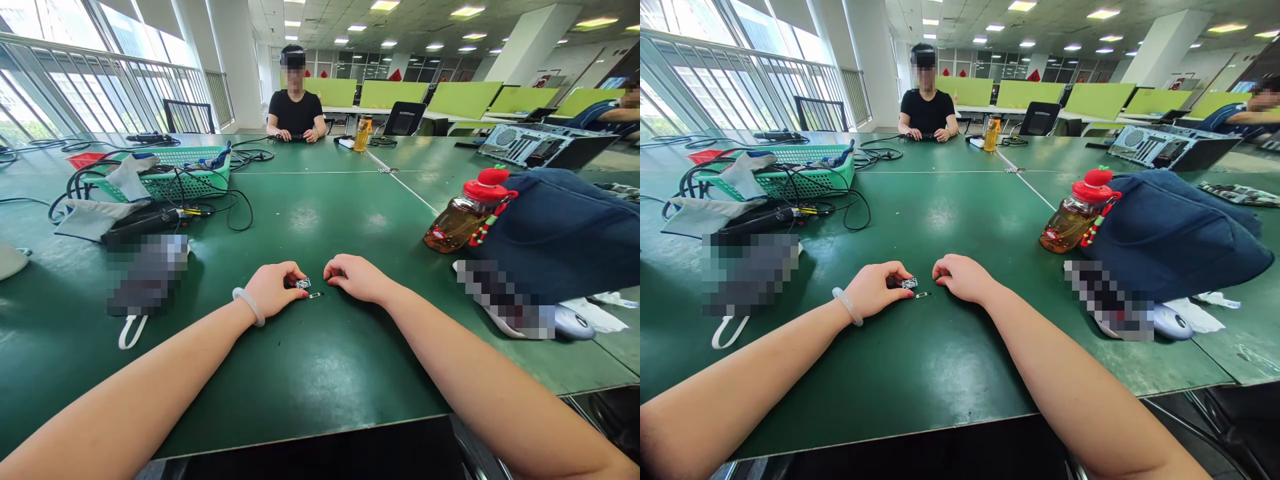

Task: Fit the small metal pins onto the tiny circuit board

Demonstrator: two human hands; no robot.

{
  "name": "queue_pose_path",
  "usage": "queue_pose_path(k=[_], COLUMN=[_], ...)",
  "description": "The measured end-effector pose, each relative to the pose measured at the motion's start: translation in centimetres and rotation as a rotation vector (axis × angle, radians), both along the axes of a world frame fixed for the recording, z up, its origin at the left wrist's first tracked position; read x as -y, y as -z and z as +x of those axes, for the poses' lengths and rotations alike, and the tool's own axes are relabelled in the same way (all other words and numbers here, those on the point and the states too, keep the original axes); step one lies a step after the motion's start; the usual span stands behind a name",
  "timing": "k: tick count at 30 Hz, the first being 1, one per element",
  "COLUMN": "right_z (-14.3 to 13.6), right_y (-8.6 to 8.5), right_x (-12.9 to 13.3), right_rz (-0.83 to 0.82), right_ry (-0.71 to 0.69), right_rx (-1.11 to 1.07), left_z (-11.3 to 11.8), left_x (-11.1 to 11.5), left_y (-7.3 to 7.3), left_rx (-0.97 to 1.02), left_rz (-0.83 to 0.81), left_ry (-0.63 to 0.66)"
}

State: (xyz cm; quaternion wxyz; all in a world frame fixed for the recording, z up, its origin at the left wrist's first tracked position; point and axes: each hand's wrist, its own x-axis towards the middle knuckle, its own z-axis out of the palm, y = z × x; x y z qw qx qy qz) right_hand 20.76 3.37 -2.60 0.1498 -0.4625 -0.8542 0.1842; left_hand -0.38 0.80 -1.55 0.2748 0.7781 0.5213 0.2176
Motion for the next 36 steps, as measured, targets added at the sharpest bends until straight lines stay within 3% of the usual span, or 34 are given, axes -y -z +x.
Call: queue_pose_path(k=[30, 36], right_z=[-0.16, -0.82], right_y=[-0.05, -0.43], right_x=[0.09, 0.91], right_rz=[0.035, 0.078], right_ry=[0.01, -0.022], right_rx=[0.0, -0.119], left_z=[0.04, 0.01], left_x=[0.1, 0.06], left_y=[-0.07, 0.12], left_rx=[-0.008, 0.003], left_rz=[0.001, 0.011], left_ry=[-0.012, -0.005])
